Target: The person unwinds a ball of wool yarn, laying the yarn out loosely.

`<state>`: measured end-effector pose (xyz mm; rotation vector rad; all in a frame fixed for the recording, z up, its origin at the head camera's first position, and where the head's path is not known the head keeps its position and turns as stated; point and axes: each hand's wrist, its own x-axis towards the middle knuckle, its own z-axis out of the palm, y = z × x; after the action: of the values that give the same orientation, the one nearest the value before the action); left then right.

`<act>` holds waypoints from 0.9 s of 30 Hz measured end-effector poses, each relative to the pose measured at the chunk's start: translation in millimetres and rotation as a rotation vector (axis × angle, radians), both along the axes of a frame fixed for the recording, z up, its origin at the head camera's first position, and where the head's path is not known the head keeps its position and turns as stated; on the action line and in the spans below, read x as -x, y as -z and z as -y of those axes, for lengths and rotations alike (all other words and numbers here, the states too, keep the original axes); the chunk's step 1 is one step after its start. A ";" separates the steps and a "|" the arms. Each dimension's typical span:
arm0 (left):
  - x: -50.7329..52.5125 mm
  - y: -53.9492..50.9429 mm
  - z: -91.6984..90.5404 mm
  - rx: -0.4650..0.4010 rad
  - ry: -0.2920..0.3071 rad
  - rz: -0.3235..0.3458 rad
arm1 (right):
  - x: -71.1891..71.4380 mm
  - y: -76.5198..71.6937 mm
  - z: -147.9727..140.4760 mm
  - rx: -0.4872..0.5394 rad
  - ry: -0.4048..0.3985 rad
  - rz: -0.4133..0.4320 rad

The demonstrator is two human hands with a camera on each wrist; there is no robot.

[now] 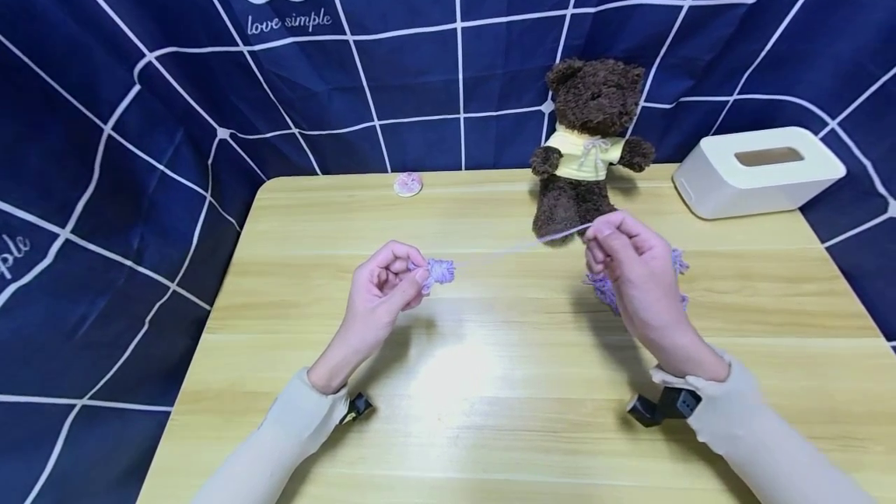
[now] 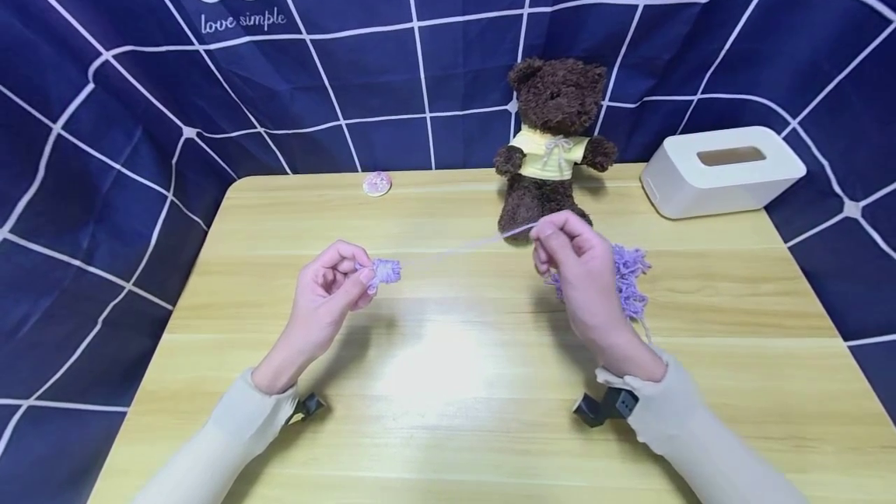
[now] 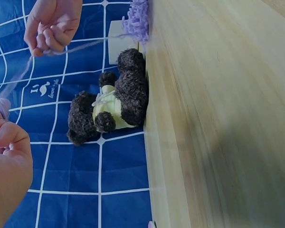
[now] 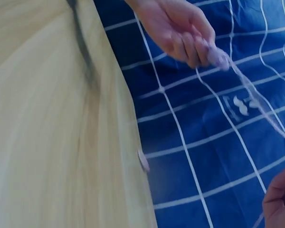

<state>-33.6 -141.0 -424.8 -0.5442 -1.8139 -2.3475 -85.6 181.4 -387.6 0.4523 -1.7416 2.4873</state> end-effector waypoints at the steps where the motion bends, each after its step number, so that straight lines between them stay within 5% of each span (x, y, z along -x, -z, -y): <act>1: -0.4 0.3 0.6 -0.003 -0.003 0.001 | 1.9 -0.9 -4.7 0.025 0.010 -0.004; 13: -0.3 2.0 4.2 -0.002 -0.010 -0.010 | 20.8 -4.7 -71.8 0.392 0.130 -0.018; 27: -1.8 -1.5 7.3 -0.033 -0.006 0.004 | 46.9 1.6 -155.7 0.634 0.486 0.063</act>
<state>-31.8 -148.3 -423.3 -0.5296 -1.7721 -2.3725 -132.5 337.2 -389.2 -0.0932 -0.8379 2.4919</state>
